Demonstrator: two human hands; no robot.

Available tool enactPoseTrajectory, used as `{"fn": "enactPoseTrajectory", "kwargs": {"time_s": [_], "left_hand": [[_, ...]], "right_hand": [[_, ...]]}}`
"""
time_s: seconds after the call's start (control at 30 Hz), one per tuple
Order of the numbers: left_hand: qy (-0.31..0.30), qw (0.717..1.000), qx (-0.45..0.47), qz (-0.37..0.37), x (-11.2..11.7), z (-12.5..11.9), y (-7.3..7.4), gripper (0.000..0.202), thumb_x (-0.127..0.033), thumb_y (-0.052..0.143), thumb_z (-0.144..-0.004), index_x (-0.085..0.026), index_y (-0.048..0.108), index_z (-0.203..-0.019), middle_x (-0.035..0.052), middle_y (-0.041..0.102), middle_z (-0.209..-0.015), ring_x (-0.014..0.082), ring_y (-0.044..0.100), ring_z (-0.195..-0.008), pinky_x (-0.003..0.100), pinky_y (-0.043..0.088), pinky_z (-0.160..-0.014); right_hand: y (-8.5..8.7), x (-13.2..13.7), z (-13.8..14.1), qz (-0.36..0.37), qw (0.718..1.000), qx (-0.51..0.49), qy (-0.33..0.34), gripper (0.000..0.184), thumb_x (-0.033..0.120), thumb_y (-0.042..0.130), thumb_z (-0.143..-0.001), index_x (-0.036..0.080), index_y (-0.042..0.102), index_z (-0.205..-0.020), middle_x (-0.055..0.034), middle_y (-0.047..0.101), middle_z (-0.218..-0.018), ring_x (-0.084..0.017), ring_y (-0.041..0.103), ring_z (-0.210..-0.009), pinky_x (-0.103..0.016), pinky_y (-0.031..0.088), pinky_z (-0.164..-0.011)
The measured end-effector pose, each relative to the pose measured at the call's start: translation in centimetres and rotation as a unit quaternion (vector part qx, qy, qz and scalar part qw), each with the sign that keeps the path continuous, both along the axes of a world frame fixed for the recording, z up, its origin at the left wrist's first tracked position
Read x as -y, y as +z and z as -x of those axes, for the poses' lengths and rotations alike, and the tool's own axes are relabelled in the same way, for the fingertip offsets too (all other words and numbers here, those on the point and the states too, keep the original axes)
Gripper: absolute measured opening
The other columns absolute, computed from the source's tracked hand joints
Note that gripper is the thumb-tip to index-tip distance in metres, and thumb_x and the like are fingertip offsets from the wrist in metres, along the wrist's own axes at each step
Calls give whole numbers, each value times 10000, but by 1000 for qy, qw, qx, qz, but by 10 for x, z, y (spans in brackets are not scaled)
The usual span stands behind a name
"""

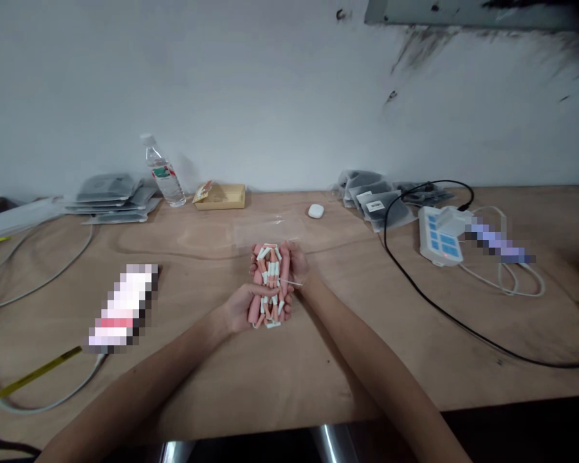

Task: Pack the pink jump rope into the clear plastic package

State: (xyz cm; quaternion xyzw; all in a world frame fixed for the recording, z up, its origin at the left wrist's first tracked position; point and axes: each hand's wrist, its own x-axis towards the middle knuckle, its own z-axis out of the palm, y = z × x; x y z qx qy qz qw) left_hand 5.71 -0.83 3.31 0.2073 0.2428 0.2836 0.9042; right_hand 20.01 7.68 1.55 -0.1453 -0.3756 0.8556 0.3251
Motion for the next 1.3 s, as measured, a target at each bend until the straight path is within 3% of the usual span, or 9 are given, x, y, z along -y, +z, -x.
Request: {"fn": "enactPoseTrajectory", "kwargs": {"time_s": [0.1, 0.2, 0.3, 0.4, 0.5, 0.73, 0.97, 1.17, 1.3], "left_hand": [[6, 997, -69, -32, -6, 4, 6, 176, -166, 740, -727, -98, 696, -884, 90, 709, -832, 178, 691, -716, 298, 524, -733], [43, 971, -195, -133, -15, 15, 17, 172, -180, 758, -698, -129, 687, -846, 59, 692, -770, 154, 646, -634, 259, 482, -629], [101, 883, -360, -282, -23, 30, 28, 188, -205, 749, -703, -171, 703, -883, 21, 672, -716, 180, 627, -644, 254, 432, -594], [157, 781, -459, -394, -25, 38, 31, 338, -230, 770, -693, -205, 720, -1026, 45, 717, -878, 277, 660, -879, 294, 451, -744], [167, 738, -509, -411, -24, 35, 22, 374, -251, 835, -641, -228, 708, -992, 86, 702, -1010, 356, 608, -1076, 360, 426, -914], [185, 720, -478, -468, -10, 19, -1, 475, -396, 911, -613, -269, 675, -1005, 103, 624, -1160, 396, 455, -1271, 431, 272, -1118], [68, 591, -535, -600, -12, 27, -6, 751, -552, 819, -728, -237, 564, -1360, 160, 533, -1418, 402, 405, -1341, 500, 196, -1165], [90, 547, -527, -644, -6, 45, -12, 642, -484, 667, -895, -234, 481, -1456, 150, 476, -1506, 349, 396, -1412, 482, 254, -1178], [77, 496, -553, -665, -4, 55, -18, 498, -428, 551, -967, -242, 484, -1424, 119, 517, -1475, 307, 469, -1366, 484, 353, -1142]], "right_hand": [[7, 2, 4, 15, 999, -43, -26, 535, 607, 492, -843, 158, 640, -1092, -107, 748, -958, -265, 705, -890, -405, 592, -778], [20, -2, 5, -21, 995, -33, -92, 450, 512, 533, -832, 170, 664, -1094, -89, 747, -974, -251, 706, -899, -398, 582, -813], [29, -7, -5, -98, 976, 16, -193, 362, 409, 628, -822, 213, 685, -1122, -39, 741, -1002, -202, 702, -871, -333, 568, -805], [28, -1, -24, -193, 945, 94, -245, 402, 445, 736, -816, 233, 698, -1155, -39, 729, -1106, -216, 688, -1010, -338, 535, -916], [16, 20, -47, -269, 911, 188, -250, 517, 493, 779, -811, 236, 669, -1246, -84, 674, -1294, -274, 607, -1228, -420, 461, -1070], [-5, 55, -70, -369, 837, 328, -236, 571, 497, 617, -957, 272, 507, -1470, -102, 510, -1518, -310, 442, -1426, -550, 317, -1194], [-12, 49, -73, -528, 707, 434, -184, 705, 466, 596, -956, 227, 356, -1574, -154, 313, -1638, -338, 282, -1516, -580, 252, -1216], [-13, 49, -75, -548, 659, 488, -166, 818, 529, 550, -975, 200, 183, -1627, -177, 204, -1671, -345, 203, -1541, -581, 243, -1217], [-9, 47, -77, -562, 639, 489, -191, 780, 542, 590, -950, 224, 282, -1592, -160, 331, -1625, -338, 310, -1499, -558, 309, -1196]]}}
